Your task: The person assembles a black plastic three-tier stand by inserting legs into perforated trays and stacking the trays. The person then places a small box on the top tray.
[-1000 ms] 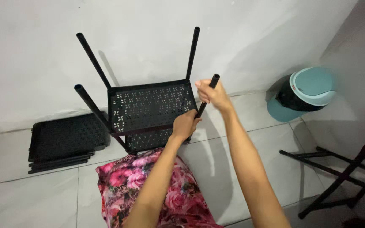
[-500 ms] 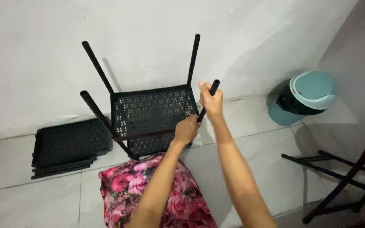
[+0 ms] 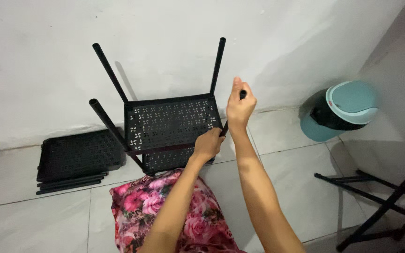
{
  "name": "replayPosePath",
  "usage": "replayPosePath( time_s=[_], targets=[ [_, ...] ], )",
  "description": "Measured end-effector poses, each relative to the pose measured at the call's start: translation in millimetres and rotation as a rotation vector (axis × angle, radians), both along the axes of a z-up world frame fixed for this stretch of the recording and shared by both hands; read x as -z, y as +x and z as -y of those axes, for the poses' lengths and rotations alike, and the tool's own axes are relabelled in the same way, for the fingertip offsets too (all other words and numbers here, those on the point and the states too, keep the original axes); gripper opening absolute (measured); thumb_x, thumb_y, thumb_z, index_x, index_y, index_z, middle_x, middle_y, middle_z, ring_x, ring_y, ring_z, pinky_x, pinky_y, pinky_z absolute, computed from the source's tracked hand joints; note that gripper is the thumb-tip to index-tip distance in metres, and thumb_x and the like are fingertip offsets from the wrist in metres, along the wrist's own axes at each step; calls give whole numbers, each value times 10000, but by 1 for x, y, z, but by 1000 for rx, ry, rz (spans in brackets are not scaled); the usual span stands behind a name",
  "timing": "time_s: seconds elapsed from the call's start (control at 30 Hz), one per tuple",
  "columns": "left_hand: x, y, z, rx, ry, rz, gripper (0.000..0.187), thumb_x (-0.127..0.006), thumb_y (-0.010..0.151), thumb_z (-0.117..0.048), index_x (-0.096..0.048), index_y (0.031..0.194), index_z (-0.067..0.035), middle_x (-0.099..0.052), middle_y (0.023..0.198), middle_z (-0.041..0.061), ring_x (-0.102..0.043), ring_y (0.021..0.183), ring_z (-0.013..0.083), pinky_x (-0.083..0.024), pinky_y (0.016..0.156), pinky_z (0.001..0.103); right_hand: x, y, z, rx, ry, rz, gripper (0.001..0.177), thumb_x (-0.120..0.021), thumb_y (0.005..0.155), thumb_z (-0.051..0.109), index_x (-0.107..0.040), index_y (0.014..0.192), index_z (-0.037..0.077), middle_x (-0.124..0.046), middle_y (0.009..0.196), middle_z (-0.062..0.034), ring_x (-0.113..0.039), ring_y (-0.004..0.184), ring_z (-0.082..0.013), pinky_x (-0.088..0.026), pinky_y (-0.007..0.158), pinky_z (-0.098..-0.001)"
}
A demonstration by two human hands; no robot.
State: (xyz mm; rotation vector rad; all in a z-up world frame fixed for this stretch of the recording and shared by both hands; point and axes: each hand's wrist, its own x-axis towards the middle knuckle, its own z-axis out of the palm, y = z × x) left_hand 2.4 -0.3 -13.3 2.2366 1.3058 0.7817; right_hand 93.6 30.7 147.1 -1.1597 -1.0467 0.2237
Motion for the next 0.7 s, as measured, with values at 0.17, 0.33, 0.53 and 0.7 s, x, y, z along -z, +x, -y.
replayPosePath(
  time_s=[0.17, 0.33, 0.53, 0.7],
  targets=[
    [3, -1, 1, 17, 110, 62, 190, -641, 952, -194, -614, 1045, -30, -680, 975, 140, -678, 927, 353, -529, 731, 483, 6, -6, -5, 202, 0, 35, 524, -612, 1084, 311, -383, 683, 65, -307, 563, 24, -271, 544, -79, -256, 470, -329],
    [-7, -7, 9, 62, 240, 168, 208, -648, 935, -139, -608, 1088, -4, -667, 993, 155, -678, 937, 357, -547, 750, 456, 9, -2, -4, 182, -9, 56, 474, -630, 1074, 282, -419, 708, 66, -329, 573, 40, -295, 552, -70, -270, 475, -315],
    [-24, -65, 56, 18, 525, 340, 186, -623, 887, -2, -623, 1073, 9, -668, 1066, 174, -667, 967, 368, -567, 807, 420, 19, 7, 21, -207, 26, -107, 246, -654, 1092, 210, -472, 1083, 44, -497, 933, -13, -470, 846, -102, -423, 765, -269],
    [20, -163, 99, -358, 512, 487, 156, -604, 877, 38, -630, 1031, 37, -679, 1063, 168, -668, 976, 344, -574, 838, 421, 88, -64, 81, 554, 230, 540, 375, -610, 1144, 73, -380, 1435, 17, -438, 1402, -160, -475, 1295, -342, -415, 1142, -495]
  ],
)
